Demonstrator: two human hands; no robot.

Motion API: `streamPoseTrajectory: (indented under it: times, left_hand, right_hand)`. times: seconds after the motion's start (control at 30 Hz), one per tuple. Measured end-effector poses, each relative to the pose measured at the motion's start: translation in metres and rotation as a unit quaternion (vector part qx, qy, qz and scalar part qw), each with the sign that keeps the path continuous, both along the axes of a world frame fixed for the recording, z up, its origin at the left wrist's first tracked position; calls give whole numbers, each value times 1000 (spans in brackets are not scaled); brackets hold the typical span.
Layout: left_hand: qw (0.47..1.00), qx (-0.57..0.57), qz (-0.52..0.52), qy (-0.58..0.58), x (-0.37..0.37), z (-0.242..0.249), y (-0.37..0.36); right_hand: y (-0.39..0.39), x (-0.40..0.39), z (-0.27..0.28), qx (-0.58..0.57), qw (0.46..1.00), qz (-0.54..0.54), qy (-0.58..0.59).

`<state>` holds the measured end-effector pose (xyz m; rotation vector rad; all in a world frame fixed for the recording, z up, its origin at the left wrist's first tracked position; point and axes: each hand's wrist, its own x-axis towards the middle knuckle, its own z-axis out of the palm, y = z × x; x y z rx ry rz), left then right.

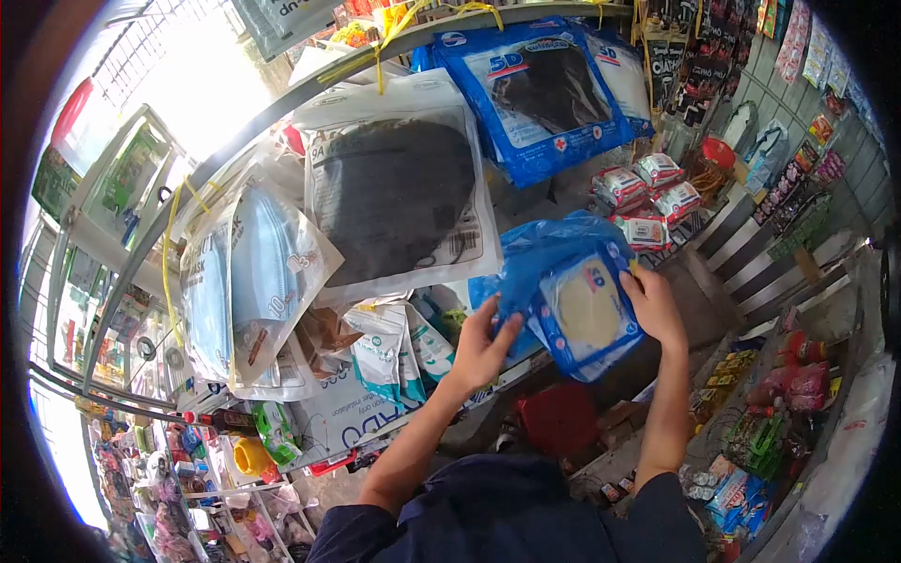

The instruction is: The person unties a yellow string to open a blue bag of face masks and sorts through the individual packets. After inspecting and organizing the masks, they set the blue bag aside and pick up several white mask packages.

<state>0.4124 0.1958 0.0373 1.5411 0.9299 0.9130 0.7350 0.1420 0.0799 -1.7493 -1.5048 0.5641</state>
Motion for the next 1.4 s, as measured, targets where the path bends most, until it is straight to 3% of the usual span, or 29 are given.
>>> streamPoseTrajectory:
  times: [0.07, 0.1, 0.13, 0.17, 0.27, 0.3, 0.4, 0.5, 0.6, 0.67, 0.7, 0.8, 0.9, 1.0, 1.17, 1.27, 1.4]
  left_hand:
    - [998, 42, -29, 45, 4, 8, -8]
    - [990, 134, -3, 44, 8, 7, -10]
    - [992, 122, 0, 27, 11, 7, -13]
    - [994, 108, 4, 11, 14, 5, -18]
    - [997, 70, 1, -32, 18, 1, -24]
    - [997, 60, -3, -47, 19, 0, -23]
    - [990, 117, -69, 26, 22, 1, -21]
    - [981, 145, -48, 120, 31, 18, -29]
    - [961, 236, 94, 108, 34, -2, -41]
    - [975, 141, 48, 164, 30, 0, -51]
    - [977, 94, 26, 191, 28, 2, -55]
    - [995, -52, -16, -88, 31, 14, -57]
    - [981, -57, 75, -168, 34, -4, -33]
    - [970, -72, 111, -204, 26, -7, -22]
    - [975, -64, 60, -206, 21, -15, -20]
    - [983, -47, 63, -168, 28, -10, -25]
    - [988, -49, 87, -116, 22, -21, -23]
  right_hand:
    - [7, -4, -8, 33, 996, -79, 12]
    - [12, -7, -13, 65, 992, -108, 26]
    - [15, -12, -18, 94, 985, -136, 41]
    - [21, -20, -24, 168, 974, -154, -20]
    - [24, -51, -5, 92, 971, -178, -132]
    - [30, -56, -8, 121, 964, -183, -152]
    - [42, -69, -9, 90, 956, -163, -225]
    - [47, -66, -1, 46, 965, -170, -194]
    - [53, -68, 10, 60, 959, -197, -192]
    - [64, -76, 6, 93, 937, -223, -254]
    - [77, -73, -10, 163, 909, -202, -326]
    - [107, -70, -53, 192, 895, -150, -373]
    - [118, -60, -88, 83, 952, -99, -279]
    - [110, -52, -92, 55, 989, -64, -122]
    - [74, -102, -91, 72, 952, -110, -278]
    - [84, -95, -91, 13, 978, -64, -199]
    - [90, -92, -71, 45, 969, -17, -244]
